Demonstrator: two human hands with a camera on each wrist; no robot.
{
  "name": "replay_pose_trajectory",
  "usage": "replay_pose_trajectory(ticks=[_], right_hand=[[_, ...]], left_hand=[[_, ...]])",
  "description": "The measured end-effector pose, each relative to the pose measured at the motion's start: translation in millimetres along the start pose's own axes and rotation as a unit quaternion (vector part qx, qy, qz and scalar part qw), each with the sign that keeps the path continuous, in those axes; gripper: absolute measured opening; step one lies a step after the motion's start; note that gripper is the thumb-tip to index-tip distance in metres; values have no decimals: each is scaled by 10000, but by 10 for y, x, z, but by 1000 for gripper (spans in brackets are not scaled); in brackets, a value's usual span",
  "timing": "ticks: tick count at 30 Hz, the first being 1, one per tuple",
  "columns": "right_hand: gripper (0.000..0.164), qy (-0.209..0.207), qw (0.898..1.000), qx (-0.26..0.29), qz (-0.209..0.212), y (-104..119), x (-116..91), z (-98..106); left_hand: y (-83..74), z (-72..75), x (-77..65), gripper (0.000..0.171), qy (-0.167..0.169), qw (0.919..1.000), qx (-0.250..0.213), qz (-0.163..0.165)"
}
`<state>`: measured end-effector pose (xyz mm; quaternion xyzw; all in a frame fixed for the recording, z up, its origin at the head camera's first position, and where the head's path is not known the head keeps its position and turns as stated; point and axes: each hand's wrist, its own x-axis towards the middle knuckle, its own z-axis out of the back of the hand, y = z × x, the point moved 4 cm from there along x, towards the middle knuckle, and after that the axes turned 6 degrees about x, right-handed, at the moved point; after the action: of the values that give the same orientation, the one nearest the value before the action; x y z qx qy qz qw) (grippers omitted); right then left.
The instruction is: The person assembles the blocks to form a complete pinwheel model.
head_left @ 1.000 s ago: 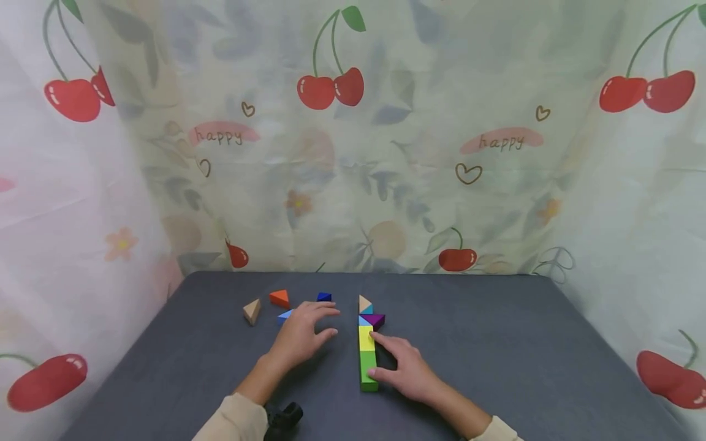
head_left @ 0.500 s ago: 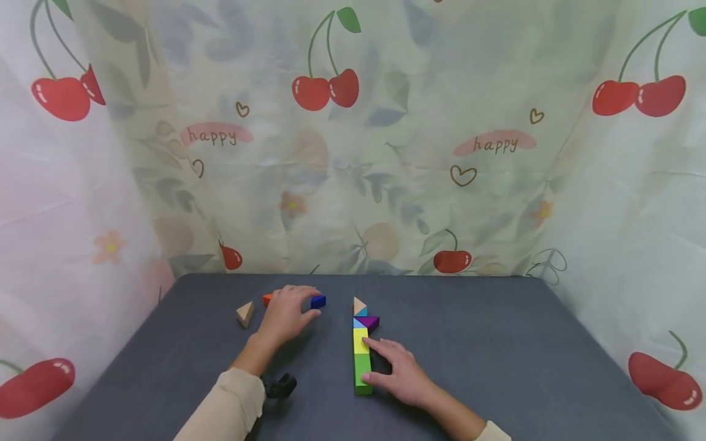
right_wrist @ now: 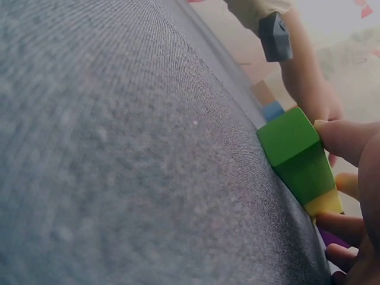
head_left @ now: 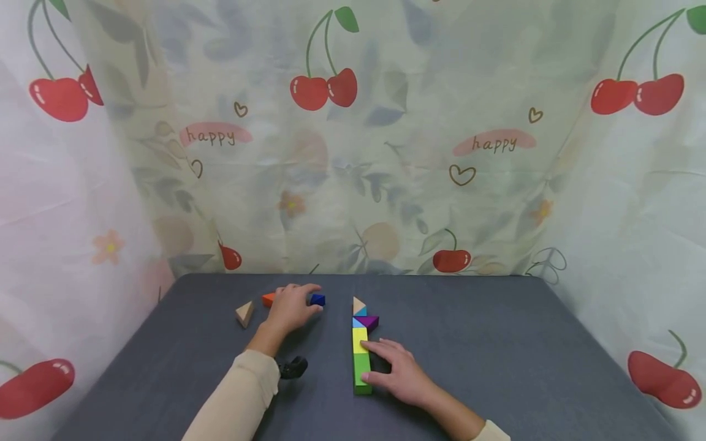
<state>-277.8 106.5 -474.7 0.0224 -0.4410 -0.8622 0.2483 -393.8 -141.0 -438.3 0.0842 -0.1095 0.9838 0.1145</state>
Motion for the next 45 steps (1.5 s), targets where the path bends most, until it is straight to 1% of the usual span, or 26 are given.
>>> replay_pose_trajectory(ticks=[4, 11, 15, 18, 22, 28, 32, 40, 45], right_hand=[[61, 5, 9999, 58, -108, -10, 1, -2], [60, -74, 9997, 221, -109, 0, -22, 28], [60, -76, 9997, 224, -107, 2, -16, 36], [60, -63, 9996, 232, -153, -1, -15, 34], [60, -83, 9996, 227, -147, 10, -12, 32], [60, -74, 9996, 230, -144, 33, 3, 31], [60, -44, 9995, 244, -217, 27, 9, 27], [60, -57, 9996, 220, -173, 7, -2, 5], [60, -18, 9995, 245, -211, 3, -4, 1]], left_hand=[[14, -45, 27, 46, 1, 10000, 52, 51], [-14, -93, 41, 42, -88, 9998, -171, 73], [-4, -145, 62, 41, -100, 9996, -134, 227], [-3, -184, 77, 40, -148, 9995, -7, 278], [-19, -180, 70, 34, -376, 9989, 204, 181], [-26, -145, 43, 29, -551, 9977, 369, 104], [-24, -105, 33, 28, -677, 9971, 358, -19], [-16, -32, 6, 30, -854, 9952, 345, -335], [-34, 73, 15, 32, -971, 9928, 362, -602]])
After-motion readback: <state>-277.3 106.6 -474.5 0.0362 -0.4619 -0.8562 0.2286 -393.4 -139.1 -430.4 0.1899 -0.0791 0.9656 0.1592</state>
